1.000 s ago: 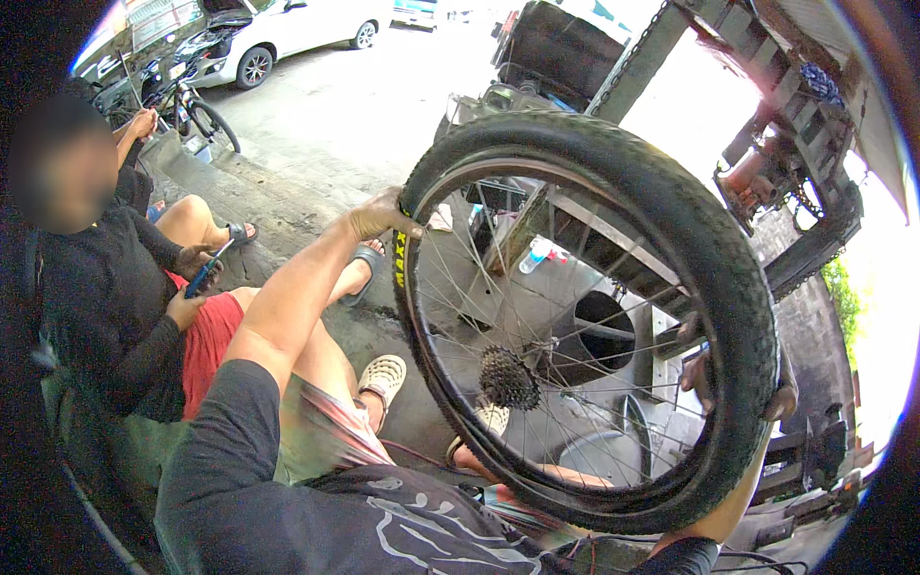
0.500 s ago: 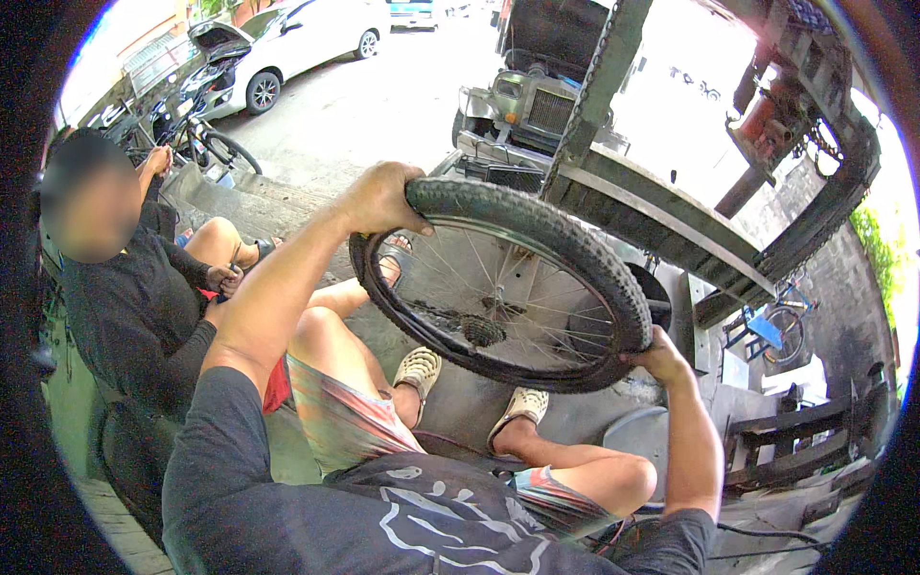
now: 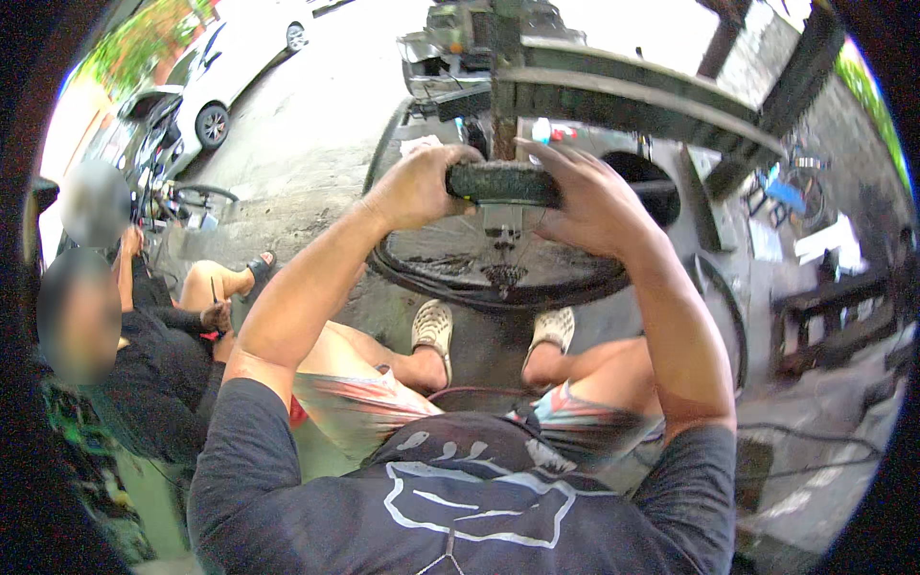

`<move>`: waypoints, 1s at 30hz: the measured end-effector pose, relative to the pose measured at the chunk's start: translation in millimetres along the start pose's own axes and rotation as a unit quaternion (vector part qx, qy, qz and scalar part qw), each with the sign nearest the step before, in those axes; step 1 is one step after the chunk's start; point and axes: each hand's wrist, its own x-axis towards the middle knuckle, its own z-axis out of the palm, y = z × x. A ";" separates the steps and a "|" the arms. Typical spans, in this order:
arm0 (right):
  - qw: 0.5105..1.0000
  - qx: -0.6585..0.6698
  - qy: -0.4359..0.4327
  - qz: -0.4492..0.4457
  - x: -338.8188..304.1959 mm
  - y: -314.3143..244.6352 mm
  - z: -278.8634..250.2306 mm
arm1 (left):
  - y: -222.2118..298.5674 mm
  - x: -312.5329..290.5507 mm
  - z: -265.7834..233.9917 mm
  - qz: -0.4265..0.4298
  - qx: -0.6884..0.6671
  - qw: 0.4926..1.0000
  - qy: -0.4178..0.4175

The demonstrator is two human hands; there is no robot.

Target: The person removes the tire from a bicycle wheel, extracts the inner tube, and then reinstalls the tire onto the rim. They repeatedly adjust the tire bead and inner tube by hand while seated on the ground.

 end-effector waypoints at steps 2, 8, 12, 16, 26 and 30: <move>0.998 -0.058 0.008 0.008 12.5 -4.9 19.7 | 9.3 8.6 -4.5 0.029 -0.062 0.997 -0.042; 0.992 -0.059 0.071 0.082 -4.7 35.1 28.8 | -173.8 -106.3 36.7 -0.156 0.013 0.980 -0.123; 0.986 -0.007 0.063 0.154 -13.8 59.9 15.5 | -189.1 -126.7 75.5 -0.135 0.049 0.989 0.026; 0.978 0.016 0.095 0.184 -27.9 82.4 -21.3 | -122.1 -84.1 35.9 -0.129 -0.006 0.991 -0.034; 0.982 0.122 0.061 0.129 -58.8 104.1 -17.4 | 22.6 -25.5 -12.0 0.001 0.013 0.997 -0.078; 0.991 -0.077 0.087 0.061 -27.2 34.3 25.0 | 38.6 -12.7 3.2 -0.045 0.041 0.996 -0.068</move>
